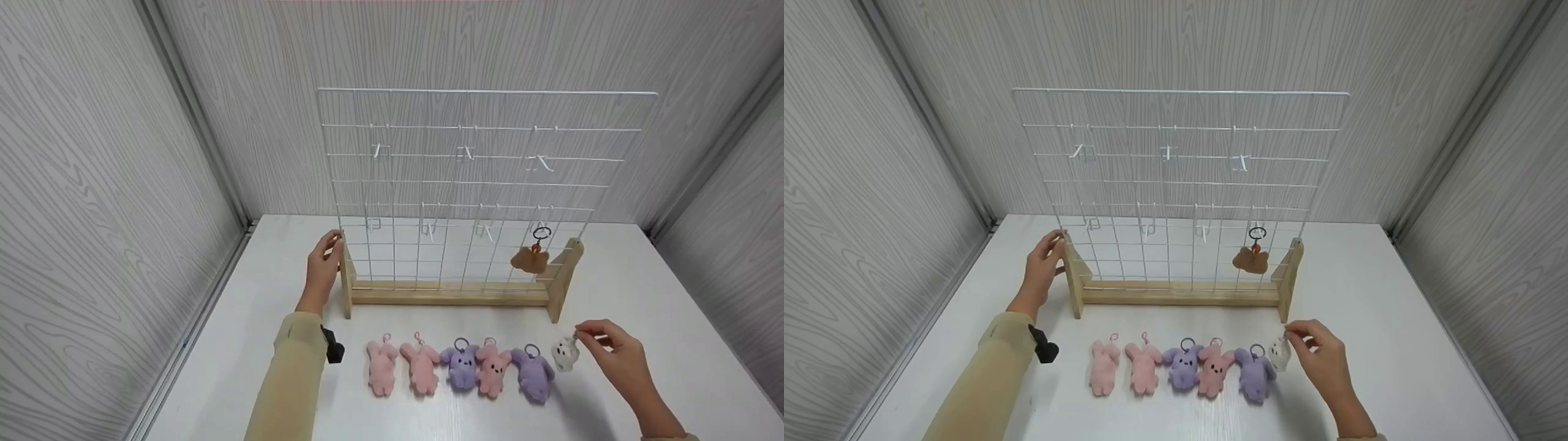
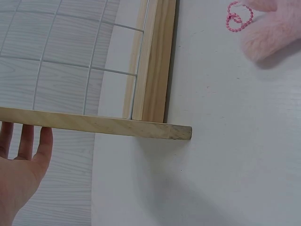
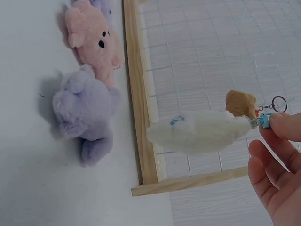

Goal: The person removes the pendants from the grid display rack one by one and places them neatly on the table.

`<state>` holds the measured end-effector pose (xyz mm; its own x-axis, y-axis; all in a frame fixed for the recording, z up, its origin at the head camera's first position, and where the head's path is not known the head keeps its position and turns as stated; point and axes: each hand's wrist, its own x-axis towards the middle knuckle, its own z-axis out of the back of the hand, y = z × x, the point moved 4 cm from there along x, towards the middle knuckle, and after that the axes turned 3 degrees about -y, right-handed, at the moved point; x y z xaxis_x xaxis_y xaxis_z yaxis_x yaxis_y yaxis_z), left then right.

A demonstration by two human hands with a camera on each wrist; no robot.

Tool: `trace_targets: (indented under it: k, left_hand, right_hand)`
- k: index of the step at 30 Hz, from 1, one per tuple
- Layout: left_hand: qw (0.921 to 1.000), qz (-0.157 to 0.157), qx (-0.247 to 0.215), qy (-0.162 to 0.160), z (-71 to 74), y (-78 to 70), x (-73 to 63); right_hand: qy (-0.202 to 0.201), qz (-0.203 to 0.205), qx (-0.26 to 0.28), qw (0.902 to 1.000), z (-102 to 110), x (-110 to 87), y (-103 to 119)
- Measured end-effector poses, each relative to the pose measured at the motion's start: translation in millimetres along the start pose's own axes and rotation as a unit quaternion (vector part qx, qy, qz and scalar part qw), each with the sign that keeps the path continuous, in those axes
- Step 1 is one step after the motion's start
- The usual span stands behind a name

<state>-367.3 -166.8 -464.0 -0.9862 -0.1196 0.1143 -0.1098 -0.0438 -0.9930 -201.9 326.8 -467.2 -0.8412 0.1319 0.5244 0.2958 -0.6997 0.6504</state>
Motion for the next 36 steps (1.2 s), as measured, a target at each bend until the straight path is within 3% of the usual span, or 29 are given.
trace_targets:
  k: [6, 10, 15, 21, 31, 36]
  left_hand:
    - [0.9999, 0.004, 0.009, 0.001, -2.1, -15.7, -8.3]
    - [0.9999, 0.002, 0.011, 0.0, -4.8, -15.4, -6.3]
    - [1.0, -0.005, 0.001, 0.004, -4.6, -3.6, 1.5]
    - [0.9997, -0.017, 0.014, -0.014, -2.9, 10.7, 6.2]
    - [0.9999, -0.004, 0.013, -0.005, -0.5, 9.1, 6.0]
    - [0.9999, -0.005, 0.004, 0.01, -1.7, -10.0, -5.6]
  right_hand:
    - [0.009, -0.036, -0.003, 0.9993, 11.4, -15.8, -13.1]
    - [0.017, -0.064, -0.01, 0.9978, 16.9, -27.3, -21.0]
    - [0.03, -0.091, -0.024, 0.9951, 20.2, -41.0, -26.9]
    - [0.06, -0.123, -0.025, 0.9903, 17.5, -53.8, -30.5]
    - [0.054, -0.151, -0.023, 0.9868, 6.8, -51.6, -40.3]
    - [0.039, -0.139, -0.01, 0.9895, 1.6, -46.7, -47.5]
